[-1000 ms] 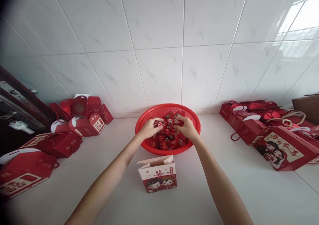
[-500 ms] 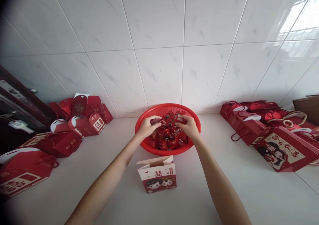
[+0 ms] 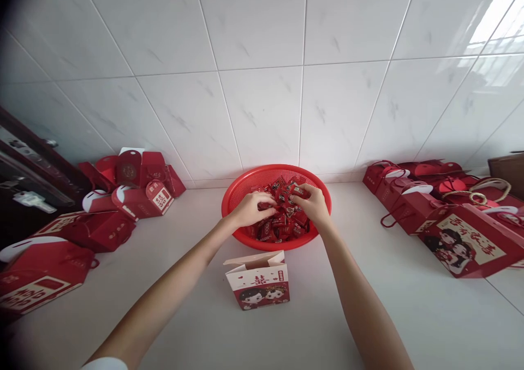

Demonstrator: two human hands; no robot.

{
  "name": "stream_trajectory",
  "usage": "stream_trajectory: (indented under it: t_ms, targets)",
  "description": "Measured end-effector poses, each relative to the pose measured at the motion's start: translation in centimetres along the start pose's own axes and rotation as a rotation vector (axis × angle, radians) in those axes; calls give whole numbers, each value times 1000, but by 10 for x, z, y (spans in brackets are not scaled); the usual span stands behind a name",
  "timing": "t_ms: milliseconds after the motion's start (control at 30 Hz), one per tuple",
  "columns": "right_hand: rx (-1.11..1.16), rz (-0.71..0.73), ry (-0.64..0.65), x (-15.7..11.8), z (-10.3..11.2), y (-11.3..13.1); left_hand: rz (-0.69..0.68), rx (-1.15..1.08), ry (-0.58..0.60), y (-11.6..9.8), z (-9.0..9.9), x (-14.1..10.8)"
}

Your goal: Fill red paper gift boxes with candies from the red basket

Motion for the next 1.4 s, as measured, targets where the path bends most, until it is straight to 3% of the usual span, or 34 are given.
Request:
stream_trajectory:
  t_ms: [200,333,433,500,633,800,1067,1167,1267,1400]
  targets:
    - [23,-20,-44,3,2,-8,-99,77,508,-24,-20,12]
    - [5,-7,-58,2,3,-8,-160,212,693,-36,-40,27]
    - [9,-9,-54,1,2,-6,-118,390,790,-39,-48,32]
    - [12,-19,-55,0,1,-4,-46,520,751,-38,-44,33]
    - [37,-55,-82,-1,-2,1,145,712,539,-30,-18,32]
    - [19,-51,-95,0,-4,1,214,721,438,-14,3,28]
    - [6,-28,-107,2,-3,-1,180,604,452,-6,-6,27]
    - [5,-22,-114,3,-3,-2,91,534,425,-8,-7,27]
    - [-14,-4,-144,4,-3,-4,-21,438,515,-9,-12,28]
    - [-16,7,-164,5,-3,-7,2,422,637,-8,-20,29]
Point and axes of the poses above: each hand's wrist, its own x-axis towards the middle knuckle, its own z-axis out of the back of the hand, y = z × x, the point moved 1 cm from there along x, towards the middle knuckle, and after that the axes turned 8 degrees about -x, right-handed, at the moved point
